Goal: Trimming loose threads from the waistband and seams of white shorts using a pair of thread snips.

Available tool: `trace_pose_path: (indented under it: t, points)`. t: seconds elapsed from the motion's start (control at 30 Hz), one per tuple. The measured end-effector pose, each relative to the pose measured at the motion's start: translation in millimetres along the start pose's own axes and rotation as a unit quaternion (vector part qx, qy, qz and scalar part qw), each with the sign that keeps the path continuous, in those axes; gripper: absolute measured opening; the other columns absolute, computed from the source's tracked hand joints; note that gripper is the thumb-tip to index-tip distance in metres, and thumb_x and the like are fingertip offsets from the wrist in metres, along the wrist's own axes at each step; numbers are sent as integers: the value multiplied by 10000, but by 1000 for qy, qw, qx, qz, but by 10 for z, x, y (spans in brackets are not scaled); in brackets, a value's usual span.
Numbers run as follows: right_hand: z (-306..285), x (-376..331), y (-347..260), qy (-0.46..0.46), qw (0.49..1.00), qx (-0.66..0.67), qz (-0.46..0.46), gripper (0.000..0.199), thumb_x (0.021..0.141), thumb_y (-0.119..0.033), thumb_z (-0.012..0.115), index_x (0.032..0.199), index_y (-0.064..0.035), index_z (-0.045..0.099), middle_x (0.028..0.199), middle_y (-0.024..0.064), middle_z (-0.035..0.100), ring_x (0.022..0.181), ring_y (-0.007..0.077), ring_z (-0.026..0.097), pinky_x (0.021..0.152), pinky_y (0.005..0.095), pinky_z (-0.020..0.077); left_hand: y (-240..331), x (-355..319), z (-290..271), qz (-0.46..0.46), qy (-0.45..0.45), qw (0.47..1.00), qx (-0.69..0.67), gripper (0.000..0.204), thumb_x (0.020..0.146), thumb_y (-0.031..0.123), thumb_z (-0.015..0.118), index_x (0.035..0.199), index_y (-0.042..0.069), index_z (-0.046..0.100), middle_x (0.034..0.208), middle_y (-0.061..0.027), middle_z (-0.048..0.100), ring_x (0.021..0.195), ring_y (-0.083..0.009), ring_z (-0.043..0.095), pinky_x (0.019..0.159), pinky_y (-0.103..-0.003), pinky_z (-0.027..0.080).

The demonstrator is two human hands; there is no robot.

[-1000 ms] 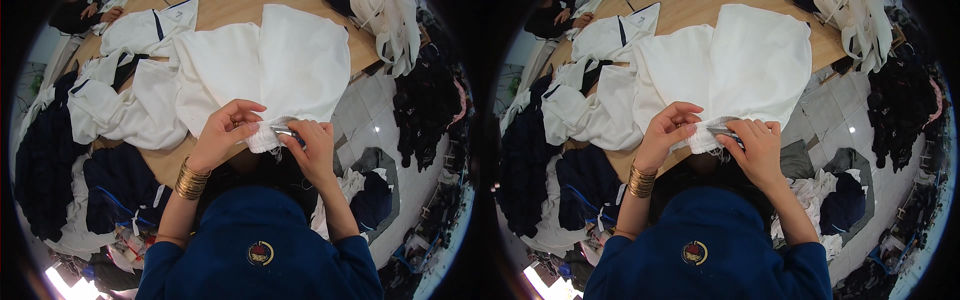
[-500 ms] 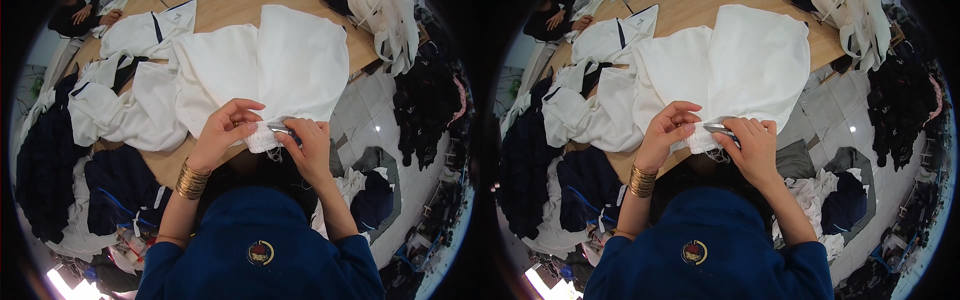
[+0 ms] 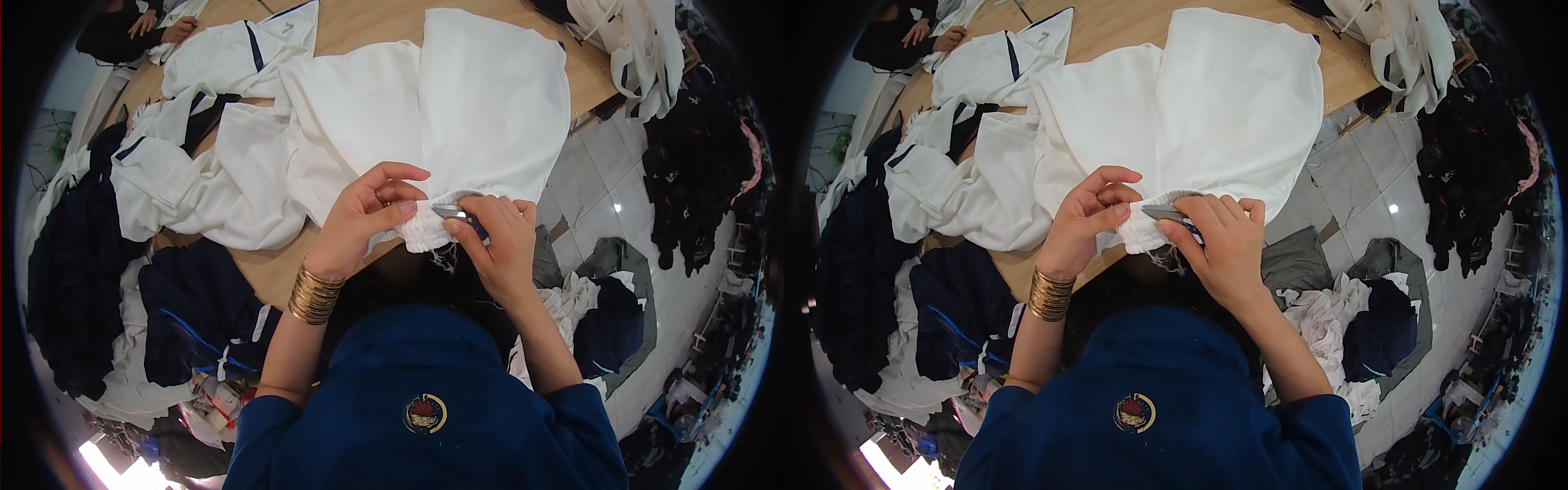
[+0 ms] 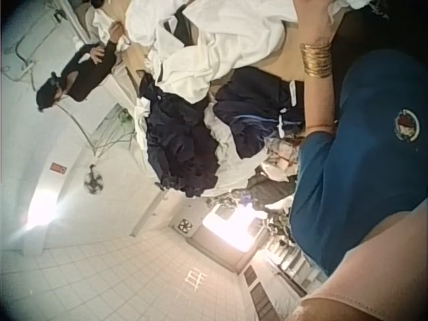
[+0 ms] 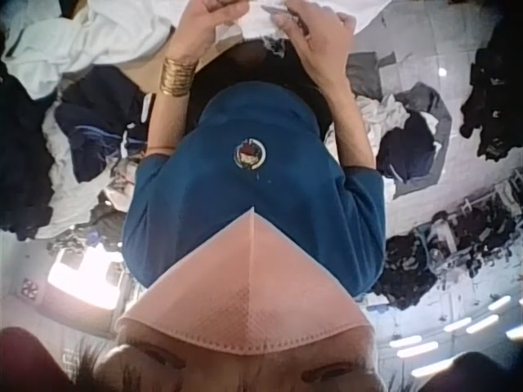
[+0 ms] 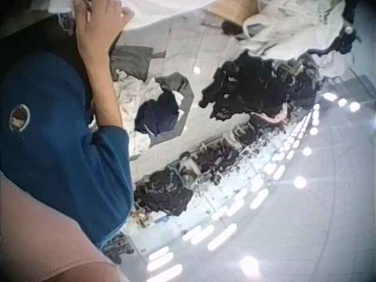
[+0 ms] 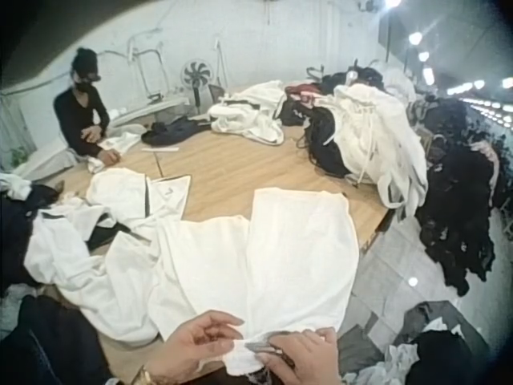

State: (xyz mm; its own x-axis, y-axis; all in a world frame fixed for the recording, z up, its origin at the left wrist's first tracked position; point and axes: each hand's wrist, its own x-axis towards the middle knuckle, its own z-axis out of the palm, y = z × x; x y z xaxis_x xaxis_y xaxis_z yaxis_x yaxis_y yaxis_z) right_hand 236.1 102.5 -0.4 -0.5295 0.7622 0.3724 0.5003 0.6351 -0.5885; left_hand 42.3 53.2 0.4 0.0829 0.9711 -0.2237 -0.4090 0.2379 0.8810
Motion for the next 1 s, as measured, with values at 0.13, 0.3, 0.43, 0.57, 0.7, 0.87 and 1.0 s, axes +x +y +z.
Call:
trace_pose_path:
  t: [0.13, 0.3, 0.43, 0.57, 0.7, 0.87, 1.0]
  points:
    - [-2, 8, 27, 3, 1000, -7, -3, 195, 790, -281, 664, 851, -107, 599, 719, -11, 588, 646, 150, 517, 679, 321, 285, 2, 6, -1, -5, 4, 1000, 9, 347, 843, 78, 597, 1178, 31, 517, 931, -54, 621, 857, -95, 578, 773, -231, 461]
    - [-5, -26, 43, 6, 990, 102, 102, 234, 767, -272, 689, 905, -99, 611, 718, -15, 584, 629, 130, 496, 683, 296, 294, 12, -15, 3, -3, 14, 1000, 19, 327, 846, 73, 592, 1163, 30, 528, 912, -46, 622, 836, -90, 576, 768, -230, 458]
    - [-34, 28, -67, 28, 982, 167, 84, 329, 688, -254, 758, 946, -110, 613, 722, -41, 575, 592, 99, 452, 671, 270, 291, 19, -5, 14, -3, 18, 1000, 21, 310, 843, 59, 595, 1144, 18, 536, 900, -40, 617, 822, -78, 567, 750, -223, 459]
    - [-22, 38, -60, 15, 987, 145, 67, 344, 636, -214, 796, 917, -132, 615, 695, -66, 550, 551, 85, 410, 644, 258, 287, 45, -19, 23, 4, 30, 999, 37, 299, 840, 35, 593, 1133, 5, 538, 879, -34, 607, 816, -70, 559, 742, -212, 459]
    - [-5, -20, -64, 29, 994, 101, 44, 288, 647, -205, 788, 866, -136, 613, 658, -70, 538, 520, 90, 406, 624, 255, 288, 59, -24, 49, 11, 37, 998, 46, 298, 837, 25, 594, 1129, 6, 538, 872, -33, 604, 819, -69, 558, 742, -209, 457]
    - [46, -62, -45, 9, 992, 115, 43, 235, 662, -178, 769, 817, -131, 599, 631, -44, 540, 509, 108, 439, 610, 257, 297, 47, -14, 74, 35, 28, 995, 89, 311, 827, 34, 617, 1127, 12, 536, 882, -33, 605, 831, -69, 557, 752, -212, 455]
    - [-100, -32, -67, -71, 981, 177, 36, 233, 667, -195, 762, 822, -131, 601, 646, -38, 547, 531, 115, 471, 636, 257, 304, 43, -14, 58, 42, 21, 994, 96, 313, 828, 43, 624, 1127, 17, 536, 886, -33, 605, 833, -71, 558, 750, -215, 454]
